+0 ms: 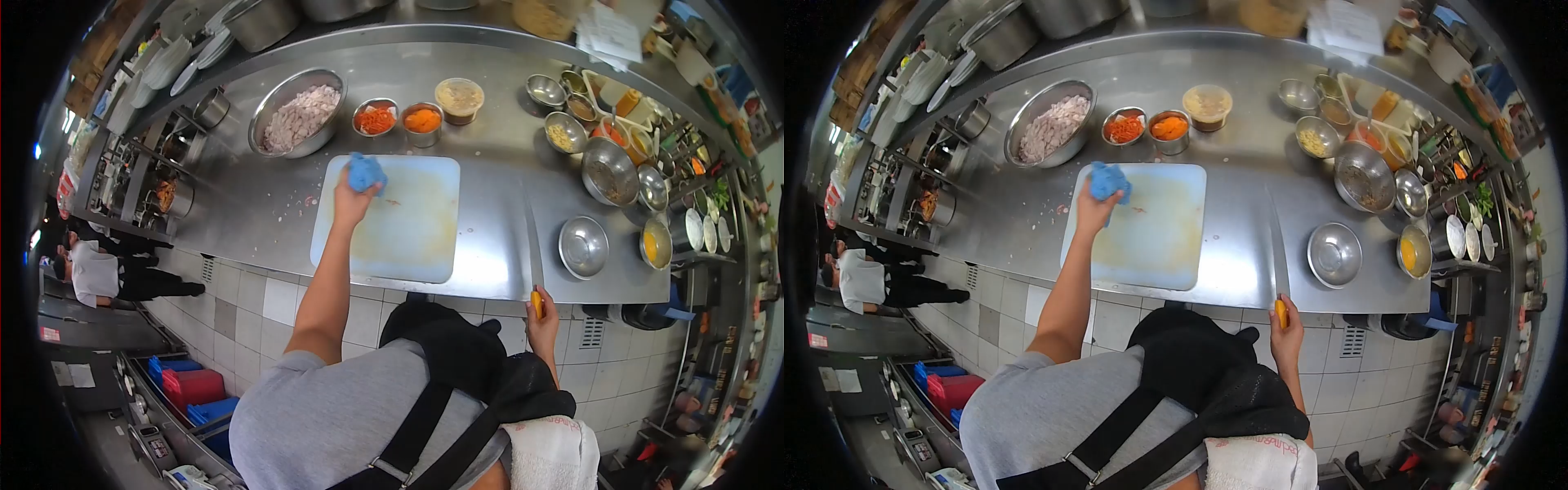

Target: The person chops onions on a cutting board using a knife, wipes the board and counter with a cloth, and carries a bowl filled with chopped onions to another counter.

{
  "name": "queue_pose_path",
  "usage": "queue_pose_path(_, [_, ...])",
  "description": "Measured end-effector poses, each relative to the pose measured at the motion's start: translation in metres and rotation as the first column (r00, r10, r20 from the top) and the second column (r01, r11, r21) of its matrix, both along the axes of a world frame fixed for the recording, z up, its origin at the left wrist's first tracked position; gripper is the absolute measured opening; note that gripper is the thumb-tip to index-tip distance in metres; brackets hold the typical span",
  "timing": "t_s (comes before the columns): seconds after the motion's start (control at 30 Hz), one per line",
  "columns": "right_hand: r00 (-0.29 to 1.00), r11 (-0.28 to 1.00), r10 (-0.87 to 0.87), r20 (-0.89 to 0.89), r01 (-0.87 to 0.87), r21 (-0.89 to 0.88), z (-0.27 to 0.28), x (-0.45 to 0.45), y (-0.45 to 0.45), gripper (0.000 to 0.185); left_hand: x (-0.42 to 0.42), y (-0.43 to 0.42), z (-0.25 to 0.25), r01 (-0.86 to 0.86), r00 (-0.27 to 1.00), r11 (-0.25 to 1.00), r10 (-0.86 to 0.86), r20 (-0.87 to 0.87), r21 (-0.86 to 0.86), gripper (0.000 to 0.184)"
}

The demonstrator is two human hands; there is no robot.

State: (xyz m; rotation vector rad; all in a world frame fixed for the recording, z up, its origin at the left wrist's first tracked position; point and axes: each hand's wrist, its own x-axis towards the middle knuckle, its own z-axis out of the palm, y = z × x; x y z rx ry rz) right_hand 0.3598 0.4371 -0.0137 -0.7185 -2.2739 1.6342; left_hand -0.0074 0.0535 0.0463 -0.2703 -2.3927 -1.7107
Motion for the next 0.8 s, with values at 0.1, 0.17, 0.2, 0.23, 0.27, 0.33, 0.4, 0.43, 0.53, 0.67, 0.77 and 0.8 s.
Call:
queue_pose_path(0.1, [0.999, 0.999, -0.040, 0.036, 0.040, -0.002, 0.008, -0.001, -0.025, 0.042, -0.014, 0.007, -0.058, 0.024, 0.990, 0.916, -0.077, -0.116, -0.401, 0.061])
queue_pose_path(0.17, [0.994, 0.997, -0.059, 0.087, 0.056, 0.045, 0.013, 0.001, -0.044, 0.042, -0.008, 0.022, -0.084, 0.034, 0.964, 0.821, -0.178, -0.199, -0.570, 0.059])
queue_pose_path(0.2, [0.991, 0.995, -0.095, 0.098, 0.093, 0.016, 0.012, 0.006, -0.053, 0.042, 0.003, 0.031, -0.093, 0.094, 0.967, 0.850, -0.203, -0.156, -0.518, 0.058])
queue_pose_path(0.23, [0.985, 0.991, -0.133, 0.110, 0.135, -0.011, 0.010, 0.013, -0.061, 0.043, 0.019, 0.040, -0.093, 0.218, 0.943, 0.844, -0.311, -0.116, -0.491, 0.056])
queue_pose_path(0.27, [0.978, 0.984, -0.174, 0.113, 0.178, -0.028, 0.008, 0.019, -0.071, 0.043, 0.040, 0.046, -0.091, 0.338, 0.906, 0.822, -0.416, -0.078, -0.459, 0.055])
queue_pose_path(0.33, [0.956, 0.959, -0.255, 0.143, 0.269, -0.087, 0.006, 0.033, -0.091, 0.043, 0.067, 0.062, -0.096, 0.596, 0.767, 0.715, -0.641, -0.004, -0.365, 0.055])
queue_pose_path(0.4, [0.919, 0.909, -0.357, 0.165, 0.383, -0.164, 0.009, 0.046, -0.111, 0.042, 0.072, 0.091, -0.088, 0.663, 0.706, 0.681, -0.707, -0.044, -0.311, 0.055])
queue_pose_path(0.43, [0.910, 0.901, -0.382, 0.163, 0.406, -0.156, 0.015, 0.050, -0.117, 0.042, 0.076, 0.106, -0.080, 0.708, 0.660, 0.657, -0.746, -0.088, -0.261, 0.055])
queue_pose_path(0.53, [0.914, 0.912, -0.400, 0.072, 0.404, -0.067, 0.031, 0.063, -0.124, 0.043, 0.021, 0.169, -0.051, 0.608, 0.686, 0.687, -0.707, -0.173, -0.398, 0.058])
queue_pose_path(0.67, [0.903, 0.905, -0.422, 0.084, 0.424, -0.005, 0.051, 0.077, -0.127, 0.042, -0.069, 0.239, -0.057, 0.448, 0.744, 0.407, -0.664, 0.079, -0.796, 0.055])
queue_pose_path(0.77, [0.888, 0.892, -0.451, 0.092, 0.453, -0.003, 0.049, 0.096, -0.134, 0.041, -0.057, 0.238, -0.076, 0.482, 0.639, 0.040, -0.699, 0.320, -0.875, 0.053])
queue_pose_path(0.8, [0.880, 0.883, -0.468, 0.079, 0.470, -0.012, 0.045, 0.099, -0.131, 0.041, -0.045, 0.240, -0.075, 0.442, 0.584, -0.088, -0.727, 0.361, -0.893, 0.053])
